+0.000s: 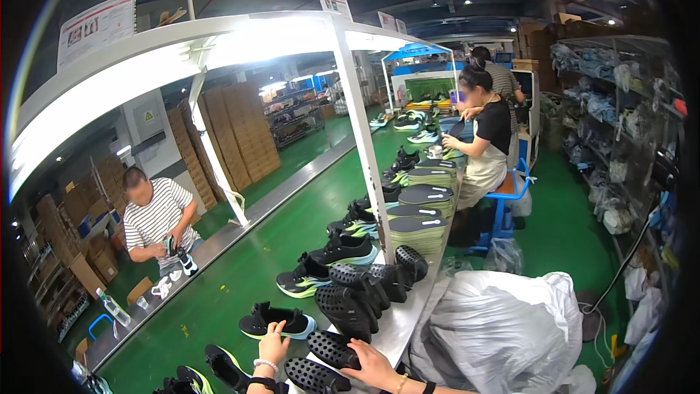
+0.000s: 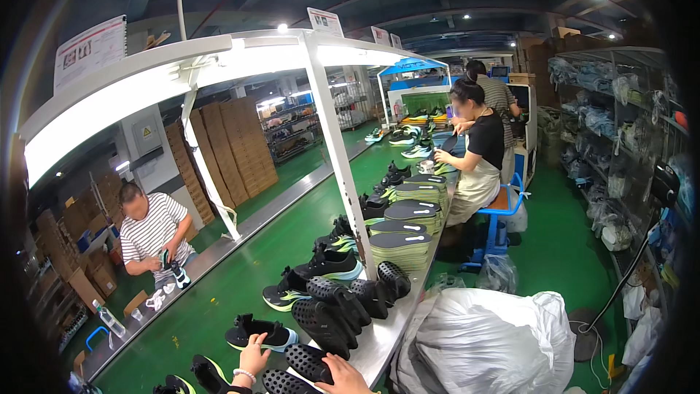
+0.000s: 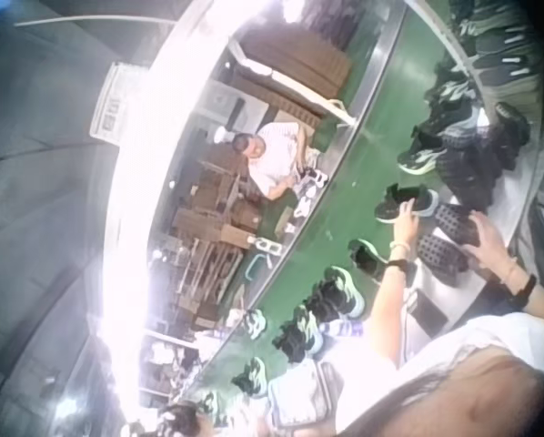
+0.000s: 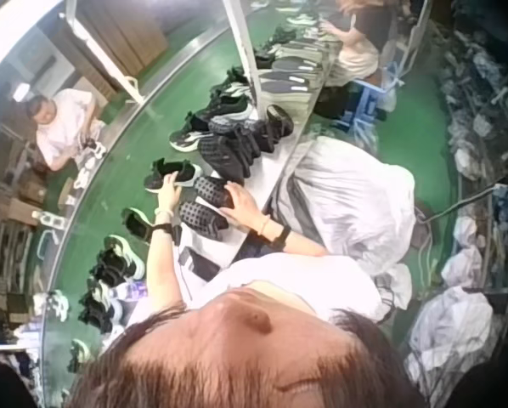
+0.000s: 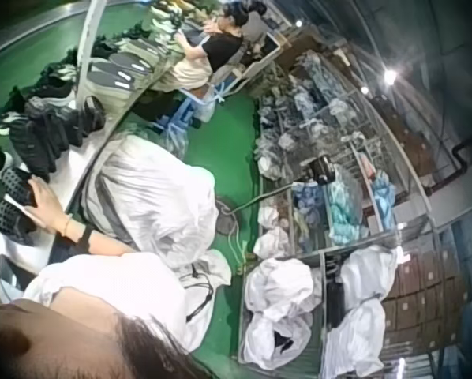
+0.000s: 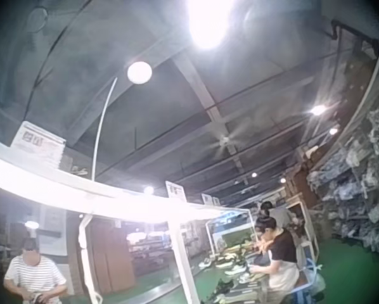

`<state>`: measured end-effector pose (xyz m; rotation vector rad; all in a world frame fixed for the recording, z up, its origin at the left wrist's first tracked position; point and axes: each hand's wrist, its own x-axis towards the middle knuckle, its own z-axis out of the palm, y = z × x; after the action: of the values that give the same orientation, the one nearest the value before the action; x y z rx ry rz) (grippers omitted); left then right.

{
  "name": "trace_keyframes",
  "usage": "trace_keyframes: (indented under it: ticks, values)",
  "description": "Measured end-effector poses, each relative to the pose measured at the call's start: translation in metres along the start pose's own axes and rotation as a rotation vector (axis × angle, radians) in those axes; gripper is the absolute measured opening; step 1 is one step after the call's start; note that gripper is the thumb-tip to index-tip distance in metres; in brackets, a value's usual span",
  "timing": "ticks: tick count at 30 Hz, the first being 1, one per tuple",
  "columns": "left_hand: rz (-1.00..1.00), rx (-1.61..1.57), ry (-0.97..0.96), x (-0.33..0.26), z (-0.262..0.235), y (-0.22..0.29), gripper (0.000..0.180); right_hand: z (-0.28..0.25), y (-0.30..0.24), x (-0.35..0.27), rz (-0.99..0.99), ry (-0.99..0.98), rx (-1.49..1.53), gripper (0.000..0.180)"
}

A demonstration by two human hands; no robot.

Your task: Inspect and organize shoes and shoe molds on a factory production line.

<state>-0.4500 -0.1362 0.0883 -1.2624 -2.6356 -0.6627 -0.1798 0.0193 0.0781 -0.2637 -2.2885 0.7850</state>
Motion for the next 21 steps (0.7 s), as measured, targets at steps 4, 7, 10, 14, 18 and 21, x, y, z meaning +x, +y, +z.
trace_keyframes:
  ticks: [4,7,10,14,18,21]
  values:
    - [-0.156,0.177,-0.028,-0.005,-0.007,0.006,0.053,-0.007,-0.012,0.004,-0.009,-0.004,0.017,0.067]
    - [-0.166,0.248,-0.075,-0.027,-0.034,-0.004,0.057,-0.019,-0.027,0.012,0.073,0.087,0.151,0.066]
    - [-0.281,0.19,-0.087,-0.064,-0.062,-0.019,0.056,-0.039,-0.047,0.025,0.149,0.078,0.268,0.064]
    - [-0.271,0.208,-0.029,-0.121,-0.089,-0.034,0.047,-0.05,-0.09,0.063,0.008,0.075,0.365,0.063]
    - [-0.282,0.152,0.243,-0.159,-0.077,-0.031,0.032,-0.024,-0.146,0.096,-0.131,-0.214,0.22,0.063]
    - [-0.281,0.333,0.199,-0.172,-0.064,-0.029,0.051,0.03,-0.187,0.122,-0.22,-0.394,-0.019,0.061]
